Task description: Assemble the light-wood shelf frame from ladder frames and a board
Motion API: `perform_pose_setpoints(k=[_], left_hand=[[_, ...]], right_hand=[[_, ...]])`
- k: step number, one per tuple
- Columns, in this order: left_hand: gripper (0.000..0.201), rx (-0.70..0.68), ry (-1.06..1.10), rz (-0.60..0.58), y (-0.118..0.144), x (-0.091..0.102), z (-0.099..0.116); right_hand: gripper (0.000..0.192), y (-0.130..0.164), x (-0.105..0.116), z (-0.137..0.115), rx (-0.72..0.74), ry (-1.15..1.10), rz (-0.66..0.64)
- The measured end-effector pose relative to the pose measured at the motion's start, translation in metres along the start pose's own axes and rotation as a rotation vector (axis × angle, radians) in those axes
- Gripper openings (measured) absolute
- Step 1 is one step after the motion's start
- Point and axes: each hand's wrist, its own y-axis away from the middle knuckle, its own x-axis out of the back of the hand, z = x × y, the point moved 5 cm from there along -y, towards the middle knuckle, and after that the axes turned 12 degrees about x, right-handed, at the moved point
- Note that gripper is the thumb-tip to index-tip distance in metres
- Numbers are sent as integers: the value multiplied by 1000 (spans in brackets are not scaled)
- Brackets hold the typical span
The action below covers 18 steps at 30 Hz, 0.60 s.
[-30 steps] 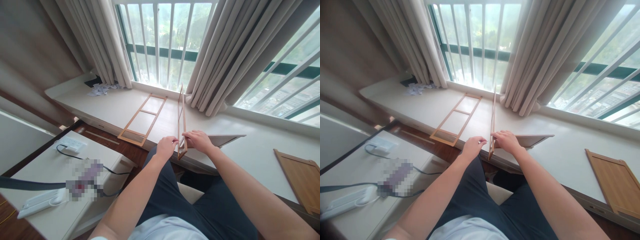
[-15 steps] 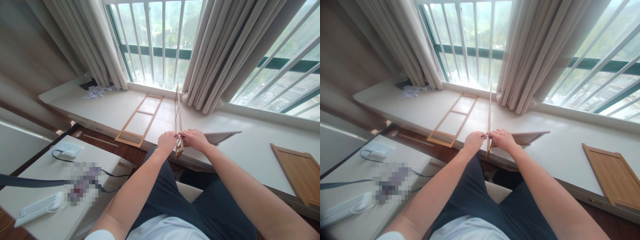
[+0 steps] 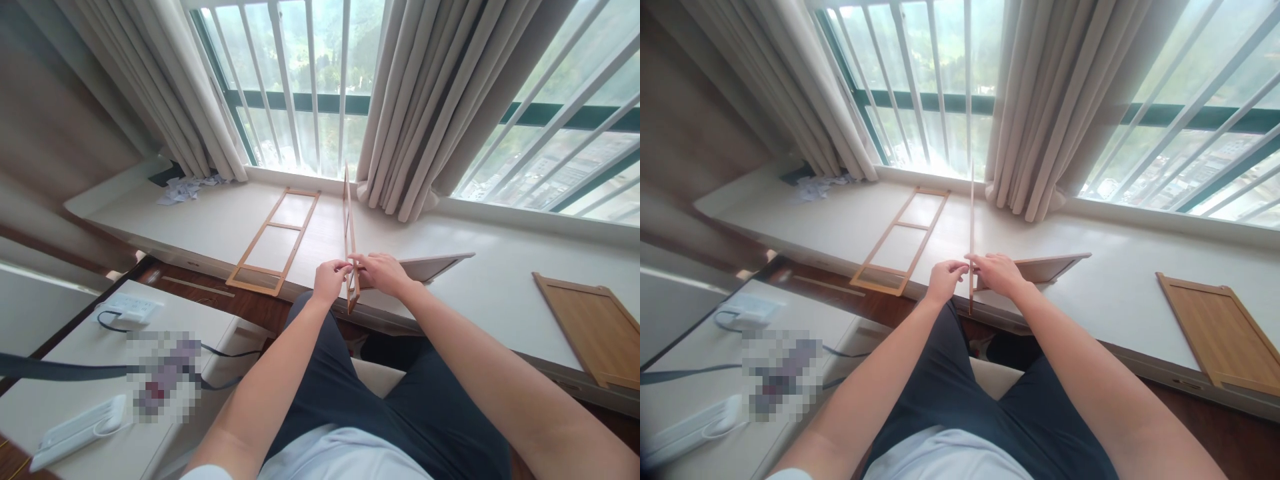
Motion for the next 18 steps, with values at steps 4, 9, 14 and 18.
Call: perform_pose_setpoints(k=[4,9,14,18], left_hand=[[12,-35,19,44,4,-1,3],[12,-39,-16,82,5,-1,5],[15,-43,-14,94,8,-4,4],[16,-47,16,84,7,-6,2]], right_hand=[[49,0,-4,6,-44,-53,4],[33,1,-5,11,-103,-97,16],[29,2,-3,12,-141,-132,-1],[27,3,-2,13,-163,-148,-4]])
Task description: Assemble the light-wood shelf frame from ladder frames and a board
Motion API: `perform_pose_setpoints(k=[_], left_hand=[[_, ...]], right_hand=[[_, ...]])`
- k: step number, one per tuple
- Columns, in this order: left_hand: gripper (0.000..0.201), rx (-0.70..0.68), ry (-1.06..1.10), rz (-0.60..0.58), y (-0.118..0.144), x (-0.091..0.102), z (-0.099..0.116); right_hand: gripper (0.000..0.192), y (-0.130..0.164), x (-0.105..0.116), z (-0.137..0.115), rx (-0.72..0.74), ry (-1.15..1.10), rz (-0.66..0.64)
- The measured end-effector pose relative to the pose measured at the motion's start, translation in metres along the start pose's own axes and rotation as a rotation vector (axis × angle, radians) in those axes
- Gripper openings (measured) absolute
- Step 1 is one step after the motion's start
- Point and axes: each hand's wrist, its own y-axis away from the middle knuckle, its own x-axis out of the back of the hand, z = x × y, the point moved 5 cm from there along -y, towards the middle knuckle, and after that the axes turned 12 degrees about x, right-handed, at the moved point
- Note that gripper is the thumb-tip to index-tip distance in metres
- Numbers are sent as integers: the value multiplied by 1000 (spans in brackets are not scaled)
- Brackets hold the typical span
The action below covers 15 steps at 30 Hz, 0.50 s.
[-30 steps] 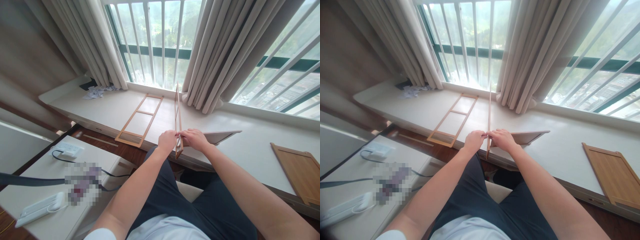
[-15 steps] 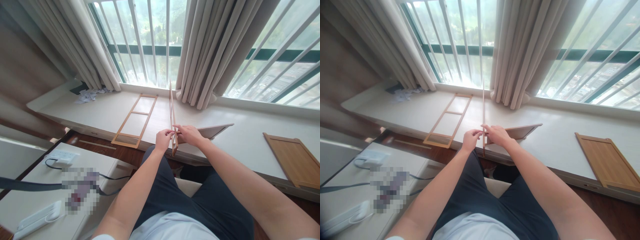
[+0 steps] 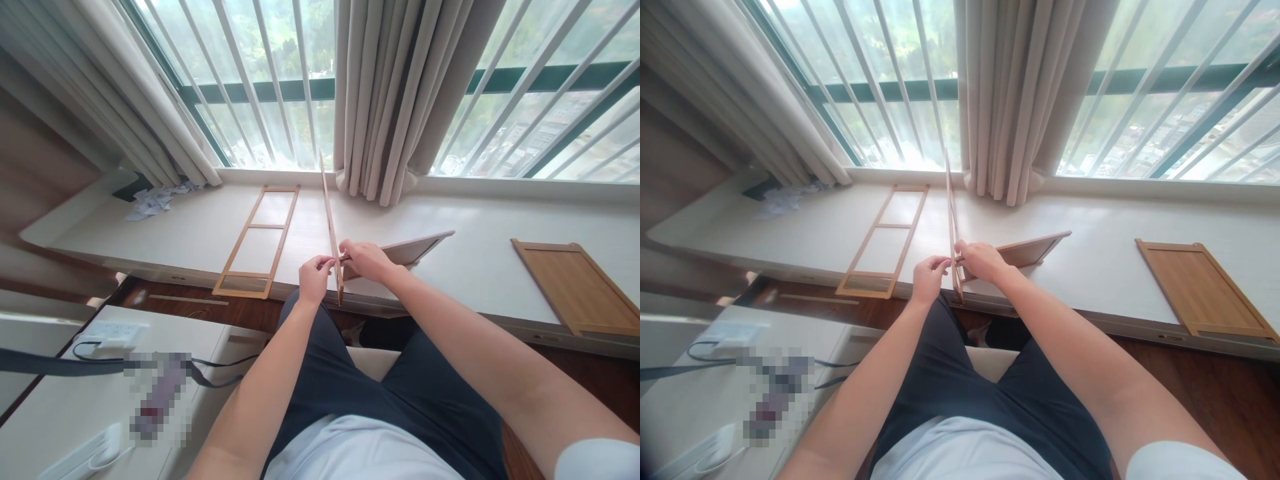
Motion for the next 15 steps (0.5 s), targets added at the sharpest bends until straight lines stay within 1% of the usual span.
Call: perform_pose_setpoints(k=[7,15], left_hand=[[15,-16,40,-18,-3,0,1],[16,-2,54,-3,-3,0,1]], right_hand=[[26,0,5,1,-28,-11,-4],[25,0,3,3,-30,-3,2]])
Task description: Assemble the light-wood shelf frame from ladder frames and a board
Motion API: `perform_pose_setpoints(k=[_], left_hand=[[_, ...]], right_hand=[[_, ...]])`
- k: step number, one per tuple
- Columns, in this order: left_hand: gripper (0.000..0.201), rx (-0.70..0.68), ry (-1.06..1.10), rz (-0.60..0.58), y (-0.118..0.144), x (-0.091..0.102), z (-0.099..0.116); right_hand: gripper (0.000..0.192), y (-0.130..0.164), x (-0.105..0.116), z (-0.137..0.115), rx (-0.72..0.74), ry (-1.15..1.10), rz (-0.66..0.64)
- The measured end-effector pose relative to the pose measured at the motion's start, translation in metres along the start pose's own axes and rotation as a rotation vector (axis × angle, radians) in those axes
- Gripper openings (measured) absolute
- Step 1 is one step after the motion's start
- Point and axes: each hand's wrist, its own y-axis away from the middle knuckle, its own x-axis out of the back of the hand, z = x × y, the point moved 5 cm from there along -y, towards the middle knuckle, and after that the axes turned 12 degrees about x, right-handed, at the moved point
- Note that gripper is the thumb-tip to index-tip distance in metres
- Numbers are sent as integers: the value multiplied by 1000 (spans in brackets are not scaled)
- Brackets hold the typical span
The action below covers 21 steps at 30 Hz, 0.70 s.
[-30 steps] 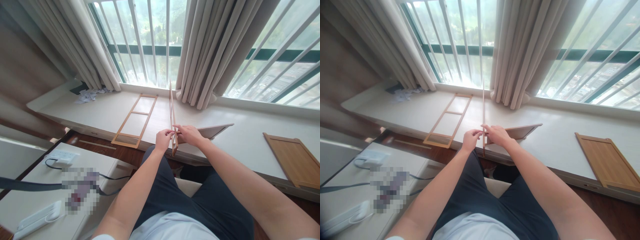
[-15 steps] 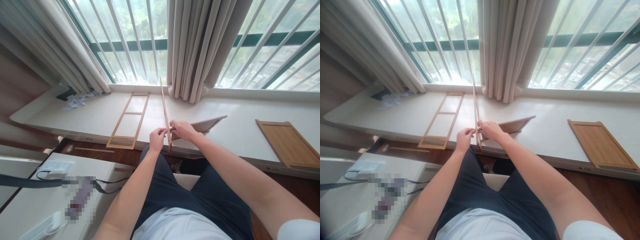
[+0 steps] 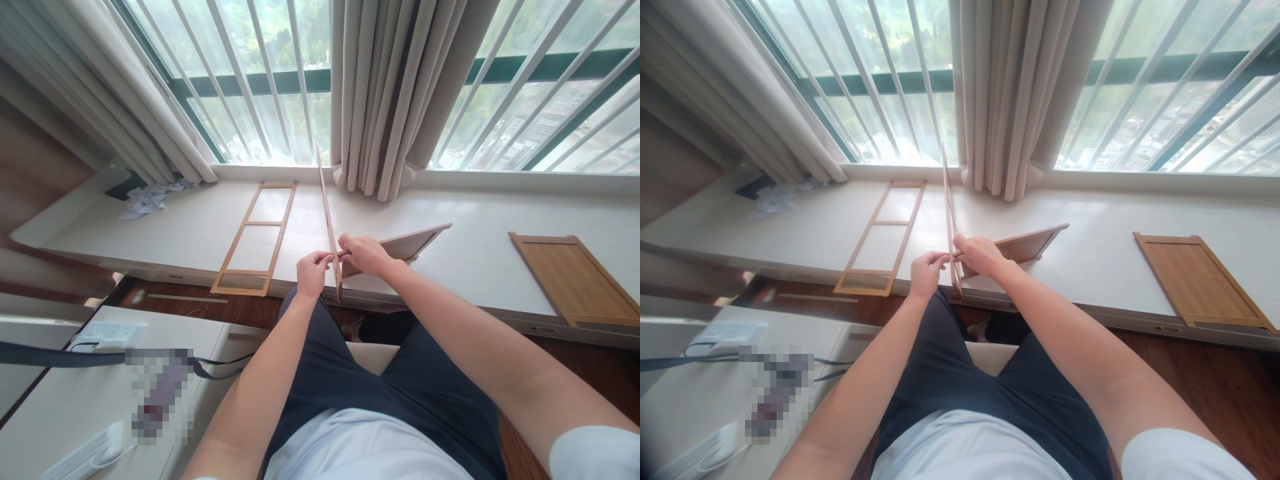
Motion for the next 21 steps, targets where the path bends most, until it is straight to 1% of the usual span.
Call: perform_pose_setpoints(k=[4,11,21], left_hand=[[17,3,33,3,-2,-1,-4],[20,26,123,-36,-8,-3,-15],[25,61,200,-47,-11,-5,-23]], right_hand=[[24,0,-2,-2,10,34,8],[24,0,-9,-3,21,83,-11],[29,-1,-5,-10,1,96,-41]])
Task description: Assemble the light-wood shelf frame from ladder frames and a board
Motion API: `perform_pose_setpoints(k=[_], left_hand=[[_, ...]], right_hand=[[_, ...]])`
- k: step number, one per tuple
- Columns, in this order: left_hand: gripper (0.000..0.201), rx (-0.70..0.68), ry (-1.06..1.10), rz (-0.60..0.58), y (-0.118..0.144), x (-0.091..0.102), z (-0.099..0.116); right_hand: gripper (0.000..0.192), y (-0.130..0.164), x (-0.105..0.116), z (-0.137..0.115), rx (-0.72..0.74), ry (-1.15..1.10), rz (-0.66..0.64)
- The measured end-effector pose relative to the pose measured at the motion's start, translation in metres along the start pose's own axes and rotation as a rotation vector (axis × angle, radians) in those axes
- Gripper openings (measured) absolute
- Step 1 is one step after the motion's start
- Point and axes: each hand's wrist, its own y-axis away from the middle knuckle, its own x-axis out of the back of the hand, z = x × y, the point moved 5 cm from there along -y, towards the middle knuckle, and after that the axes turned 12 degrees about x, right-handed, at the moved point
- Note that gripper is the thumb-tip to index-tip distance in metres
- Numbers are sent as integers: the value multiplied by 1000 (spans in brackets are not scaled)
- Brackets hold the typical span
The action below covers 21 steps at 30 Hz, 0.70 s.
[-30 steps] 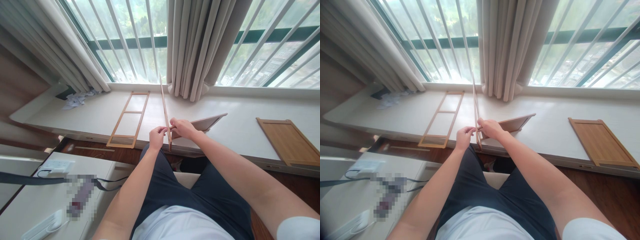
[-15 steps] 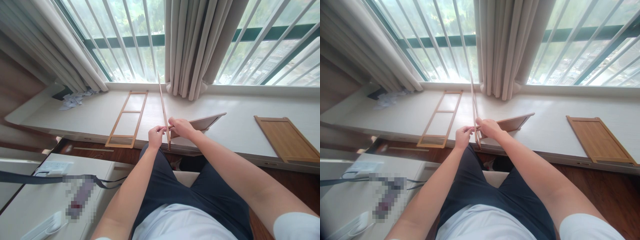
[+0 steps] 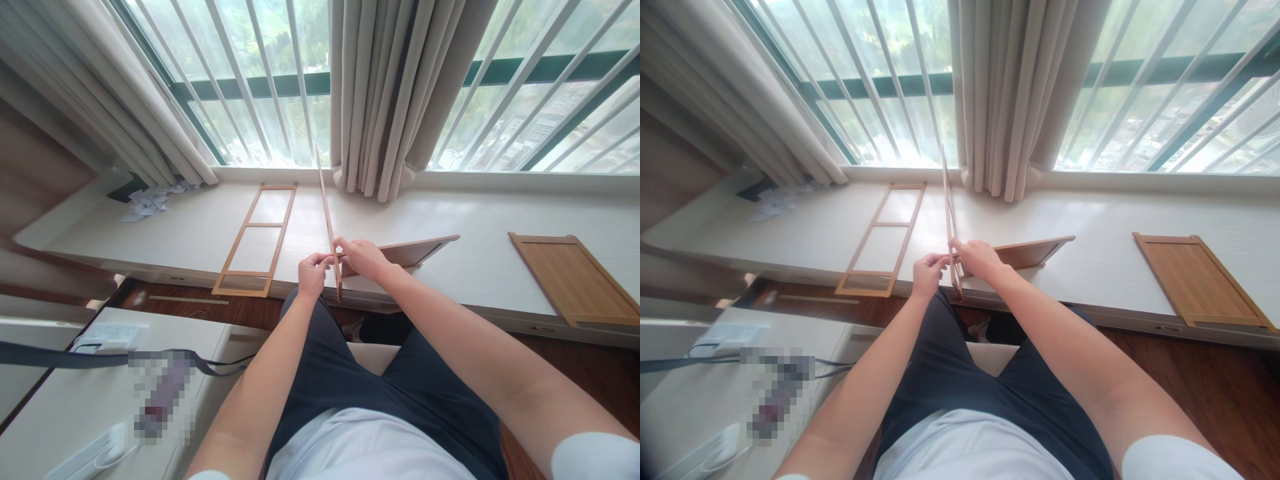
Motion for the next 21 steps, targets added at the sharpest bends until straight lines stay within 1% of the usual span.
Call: perform_pose_setpoints(k=[5,9,12,16,21], left_hand=[[25,-11,-14,-13,-1,2,-1],[24,-13,-22,-13,0,2,1],[21,-27,-49,-3,2,4,4],[23,-37,-94,5,3,6,5],[27,-45,-77,5,1,7,0]], right_hand=[[30,0,1,-2,7,-15,-21],[33,1,2,-4,34,-18,8],[37,2,2,-7,86,-13,28],[32,3,3,-10,135,-1,18],[27,3,4,-12,136,24,41]])
